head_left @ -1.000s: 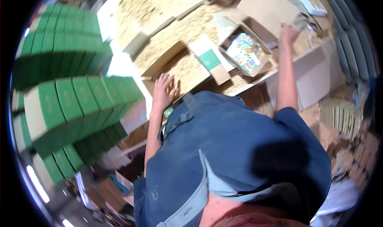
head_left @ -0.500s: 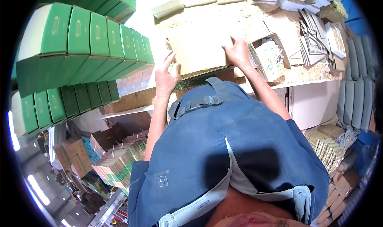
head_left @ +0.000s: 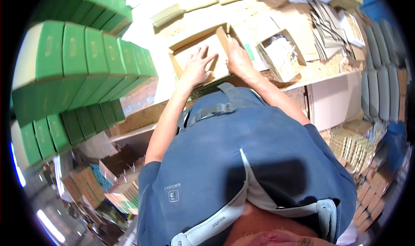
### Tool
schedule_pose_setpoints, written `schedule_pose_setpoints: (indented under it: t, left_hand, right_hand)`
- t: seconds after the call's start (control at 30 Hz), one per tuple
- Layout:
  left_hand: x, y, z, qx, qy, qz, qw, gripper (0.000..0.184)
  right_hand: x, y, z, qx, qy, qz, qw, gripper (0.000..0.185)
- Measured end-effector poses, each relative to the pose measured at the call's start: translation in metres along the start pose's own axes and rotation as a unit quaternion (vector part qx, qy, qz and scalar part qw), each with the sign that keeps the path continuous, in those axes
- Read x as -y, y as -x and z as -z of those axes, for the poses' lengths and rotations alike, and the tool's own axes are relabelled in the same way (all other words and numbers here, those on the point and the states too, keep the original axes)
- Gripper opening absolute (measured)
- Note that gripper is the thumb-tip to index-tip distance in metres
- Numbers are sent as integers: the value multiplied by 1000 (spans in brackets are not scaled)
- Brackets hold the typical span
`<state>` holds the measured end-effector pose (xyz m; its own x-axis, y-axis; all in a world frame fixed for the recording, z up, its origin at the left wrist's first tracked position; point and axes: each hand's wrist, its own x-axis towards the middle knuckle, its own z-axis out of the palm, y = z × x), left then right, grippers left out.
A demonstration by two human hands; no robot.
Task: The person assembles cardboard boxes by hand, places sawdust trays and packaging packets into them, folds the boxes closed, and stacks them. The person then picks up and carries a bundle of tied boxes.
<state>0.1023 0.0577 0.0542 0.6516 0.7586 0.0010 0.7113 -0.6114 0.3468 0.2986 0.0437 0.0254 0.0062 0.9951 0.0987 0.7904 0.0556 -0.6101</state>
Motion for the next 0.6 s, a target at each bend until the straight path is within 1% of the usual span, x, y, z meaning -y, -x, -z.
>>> schedule_pose_setpoints:
  t: [0.07, 0.1, 0.13, 0.2, 0.23, 0.27, 0.33, 0.37, 0.4, 0.43, 0.47, 0.53, 0.57, 0.6]
  left_hand:
    - [4, -8, -9, 87, -29, 43, 995, 77]
    - [14, -10, -20, 96, -3, 44, 994, 76]
    - [21, -7, -30, 108, 23, 49, 993, 75]
    - [17, -8, -29, 119, -6, 40, 992, 78]
    - [9, -9, -21, 126, -4, 48, 991, 79]
    - [5, -11, -19, 138, -9, 62, 989, 79]
    - [-4, -15, -17, 127, -10, 32, 991, 80]
    - [-8, -17, -16, 133, -9, 25, 991, 80]
    - [-12, -20, -15, 154, -24, 19, 988, 80]
    - [-15, -23, -16, 174, -38, 15, 984, 81]
    - [-12, -24, -20, 173, -23, 24, 984, 81]
    - [-9, -26, -21, 169, -21, 22, 985, 82]
    - [-10, -26, -21, 167, -16, 22, 986, 82]
    - [-10, -26, -22, 171, -17, 18, 985, 82]
  right_hand:
    - [1, 10, 13, -123, -37, 92, 988, 60]
    - [9, 16, 35, -92, -68, 90, 989, 59]
    - [10, 17, 48, -150, -72, 131, 977, 43]
    - [-8, 27, 58, -141, -145, 99, 974, 22]
    - [-11, 30, 68, -188, -183, 27, 964, 8]
    - [-34, 32, 69, -201, -162, -21, 966, 9]
    - [-90, 35, 73, -237, -146, -148, 949, 10]
    - [-119, 37, 81, -218, -158, -258, 928, 11]
    - [-147, 43, 91, -197, -170, -365, 894, 12]
    - [-177, 52, 93, -236, -117, -360, 895, 14]
    - [-203, 63, 92, -272, -63, -353, 893, 15]
    - [-234, 75, 99, -237, -4, -386, 891, 18]
    - [-241, 80, 101, -177, 5, -411, 894, 23]
    - [-236, 81, 105, -179, 4, -415, 892, 23]
